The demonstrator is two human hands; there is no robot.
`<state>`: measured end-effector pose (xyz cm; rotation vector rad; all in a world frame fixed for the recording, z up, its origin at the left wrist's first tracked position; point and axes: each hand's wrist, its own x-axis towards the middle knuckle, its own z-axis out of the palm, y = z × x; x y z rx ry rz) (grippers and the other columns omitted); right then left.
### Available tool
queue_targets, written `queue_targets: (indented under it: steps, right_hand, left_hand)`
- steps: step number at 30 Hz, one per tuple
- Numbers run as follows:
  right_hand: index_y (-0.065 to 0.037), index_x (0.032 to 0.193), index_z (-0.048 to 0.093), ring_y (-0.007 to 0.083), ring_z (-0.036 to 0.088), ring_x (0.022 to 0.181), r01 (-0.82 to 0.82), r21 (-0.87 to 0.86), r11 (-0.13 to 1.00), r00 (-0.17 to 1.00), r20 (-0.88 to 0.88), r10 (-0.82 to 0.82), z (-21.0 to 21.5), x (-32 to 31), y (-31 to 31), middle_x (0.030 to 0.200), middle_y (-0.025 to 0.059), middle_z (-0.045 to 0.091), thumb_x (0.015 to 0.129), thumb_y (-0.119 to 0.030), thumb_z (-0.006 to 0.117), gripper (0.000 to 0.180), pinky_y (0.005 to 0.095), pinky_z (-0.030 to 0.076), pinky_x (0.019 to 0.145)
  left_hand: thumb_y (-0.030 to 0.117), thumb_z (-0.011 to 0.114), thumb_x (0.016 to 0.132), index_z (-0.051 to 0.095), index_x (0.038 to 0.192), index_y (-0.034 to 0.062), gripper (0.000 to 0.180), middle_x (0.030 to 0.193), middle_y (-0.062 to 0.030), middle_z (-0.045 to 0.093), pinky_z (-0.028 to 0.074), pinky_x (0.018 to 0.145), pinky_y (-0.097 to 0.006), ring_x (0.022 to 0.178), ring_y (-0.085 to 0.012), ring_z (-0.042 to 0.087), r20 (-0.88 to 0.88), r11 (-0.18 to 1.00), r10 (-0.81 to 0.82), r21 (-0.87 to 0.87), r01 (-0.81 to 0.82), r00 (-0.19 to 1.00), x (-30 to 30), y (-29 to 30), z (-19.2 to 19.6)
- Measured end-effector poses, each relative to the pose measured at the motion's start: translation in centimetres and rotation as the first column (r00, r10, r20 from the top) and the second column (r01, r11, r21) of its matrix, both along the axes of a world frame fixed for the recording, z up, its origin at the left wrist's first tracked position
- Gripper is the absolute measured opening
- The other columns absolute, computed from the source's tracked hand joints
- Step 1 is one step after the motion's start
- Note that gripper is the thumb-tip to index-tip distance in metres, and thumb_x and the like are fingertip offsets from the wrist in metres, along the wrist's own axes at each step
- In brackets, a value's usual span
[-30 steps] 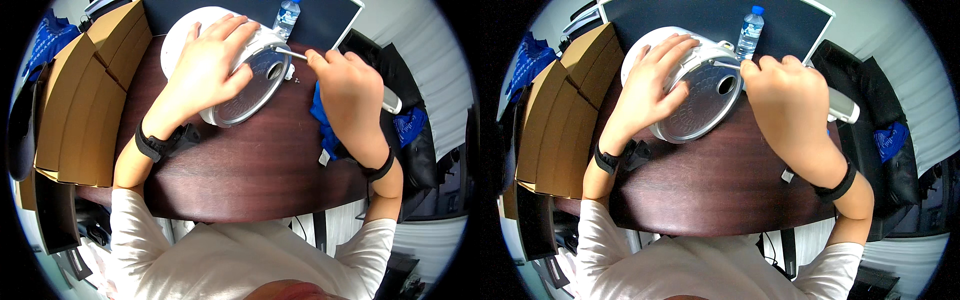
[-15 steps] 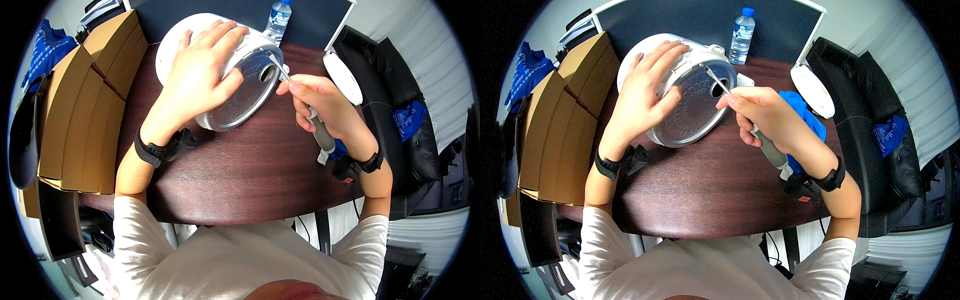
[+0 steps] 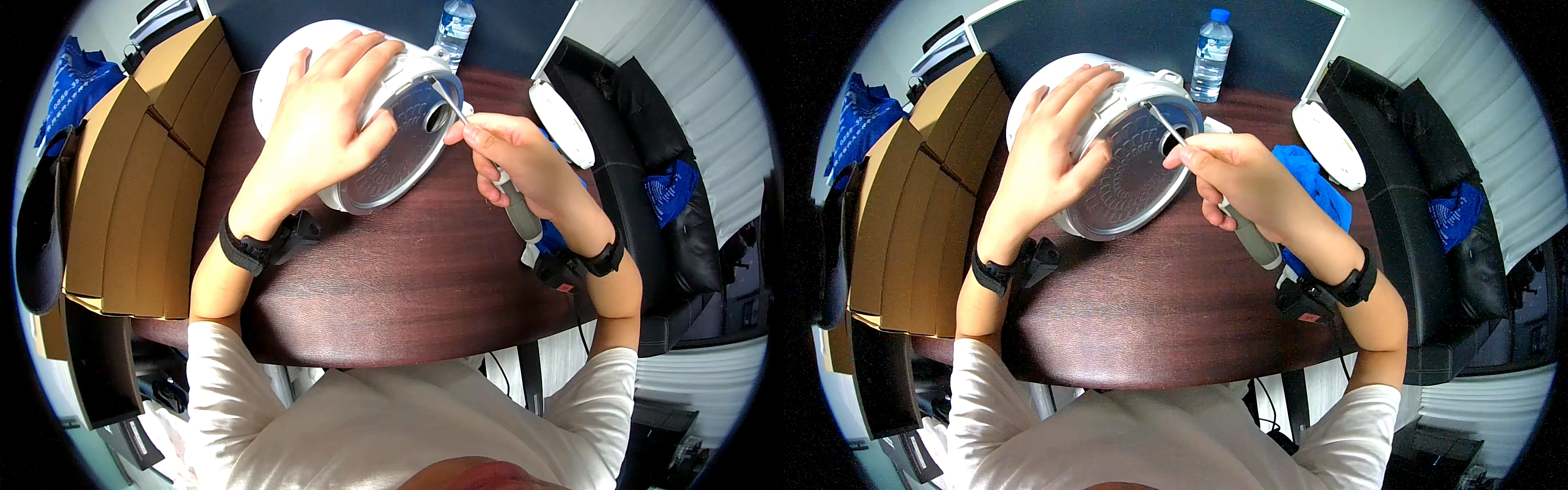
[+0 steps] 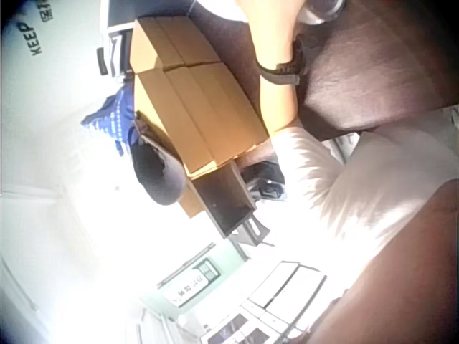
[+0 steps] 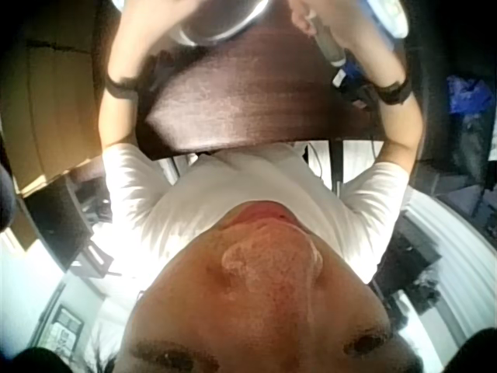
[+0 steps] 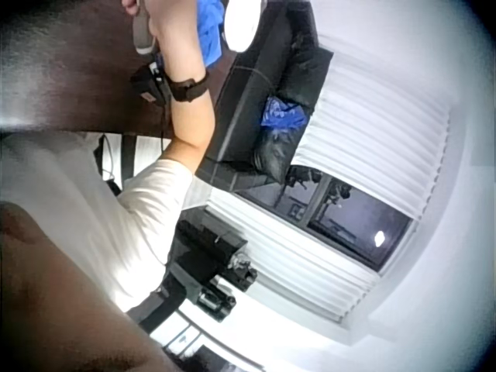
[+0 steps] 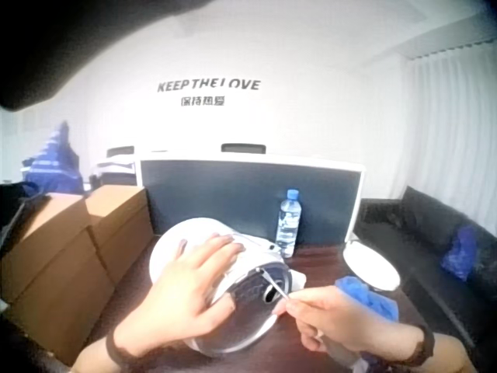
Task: The person uses a screwdriver to remove screws from a white cylindrical appliance, then separates the lid from the base. They wipe the lid and the interior of the base with a blue cloth.
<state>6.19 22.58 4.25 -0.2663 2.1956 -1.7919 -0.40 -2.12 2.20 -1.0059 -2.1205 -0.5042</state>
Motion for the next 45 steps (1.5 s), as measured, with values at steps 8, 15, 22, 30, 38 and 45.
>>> queue_targets:
  steps: [8, 15, 22, 30, 38, 45]
  right_hand:
    - [-0.009, 0.103, 0.072, 0.0262, 0.066, 0.061, 0.644, 0.443, 0.623, 0.317, -0.896, 0.311, -0.8, -0.7, -0.1, 0.065, 0.0094, 0.063, 0.092, -0.013, 0.064, 0.014, 0.0354, 0.049, 0.052]
    - [-0.009, 0.096, 0.072, 0.027, 0.064, 0.06, 0.74, 0.436, 0.513, 0.222, -0.877, 0.426, 1.2, -0.8, 0.6, 0.07, 0.0083, 0.064, 0.088, -0.019, 0.069, 0.014, 0.0365, 0.048, 0.053]
    - [0.0, 0.089, 0.066, 0.0031, 0.036, 0.054, 0.383, 0.162, 0.909, 0.683, -0.713, -0.16, -0.8, -3.1, -1.4, 0.058, -0.0023, 0.043, 0.093, -0.018, 0.071, 0.019, 0.0245, 0.031, 0.049]
    - [-0.001, 0.088, 0.065, 0.0274, 0.06, 0.051, 0.467, 0.21, 0.859, 0.514, -0.855, -0.07, -0.5, -3.7, -4.3, 0.062, 0.0159, 0.06, 0.093, -0.016, 0.069, 0.016, 0.0356, 0.043, 0.049]
    - [-0.002, 0.087, 0.058, 0.0378, 0.066, 0.064, 0.483, 0.26, 0.836, 0.443, -0.896, 0.023, -0.4, -4.0, -4.5, 0.069, 0.0197, 0.063, 0.089, -0.011, 0.069, 0.015, 0.0424, 0.05, 0.055]
    - [-0.005, 0.098, 0.054, 0.0362, 0.068, 0.065, 0.471, 0.287, 0.834, 0.387, -0.917, 0.098, -0.7, -4.3, -4.2, 0.071, 0.0177, 0.065, 0.086, -0.01, 0.071, 0.021, 0.0424, 0.052, 0.057]
  left_hand:
    - [0.024, 0.058, 0.078, 0.054, 0.139, 0.007, 0.063, 0.143, -0.0207, 0.053, 0.033, 0.112, -0.052, 0.132, -0.0383, 0.05, 0.009, 1.0, -0.027, 0.0, 0.027, 1.0, -0.3, -0.2, 0.0]
    - [0.024, 0.059, 0.079, 0.054, 0.138, 0.0071, 0.062, 0.143, -0.021, 0.052, 0.032, 0.112, -0.052, 0.132, -0.0382, 0.05, 0.006, 1.0, -0.019, 0.006, 0.019, 1.0, -0.1, -0.1, 0.1]
    - [0.025, 0.059, 0.079, 0.054, 0.137, 0.0071, 0.061, 0.142, -0.0212, 0.053, 0.031, 0.112, -0.055, 0.132, -0.0388, 0.049, 0.009, 0.999, -0.03, 0.029, 0.03, 1.0, -0.4, 0.2, -0.1]
    - [0.025, 0.059, 0.078, 0.055, 0.136, 0.006, 0.061, 0.141, -0.0209, 0.054, 0.035, 0.11, -0.051, 0.129, -0.0389, 0.051, -0.035, 1.0, -0.015, 0.026, 0.016, 0.999, -0.4, 0.0, -0.3]
    - [0.024, 0.059, 0.078, 0.056, 0.136, 0.0066, 0.06, 0.141, -0.0202, 0.054, 0.036, 0.109, -0.052, 0.128, -0.0387, 0.052, -0.037, 0.999, -0.012, 0.036, 0.014, 0.999, -0.5, 0.0, -0.5]
    - [0.024, 0.059, 0.078, 0.056, 0.134, 0.0078, 0.058, 0.141, -0.0189, 0.054, 0.036, 0.109, -0.052, 0.128, -0.0384, 0.053, -0.029, 1.0, -0.012, 0.029, 0.012, 0.999, -0.4, 0.1, -0.2]
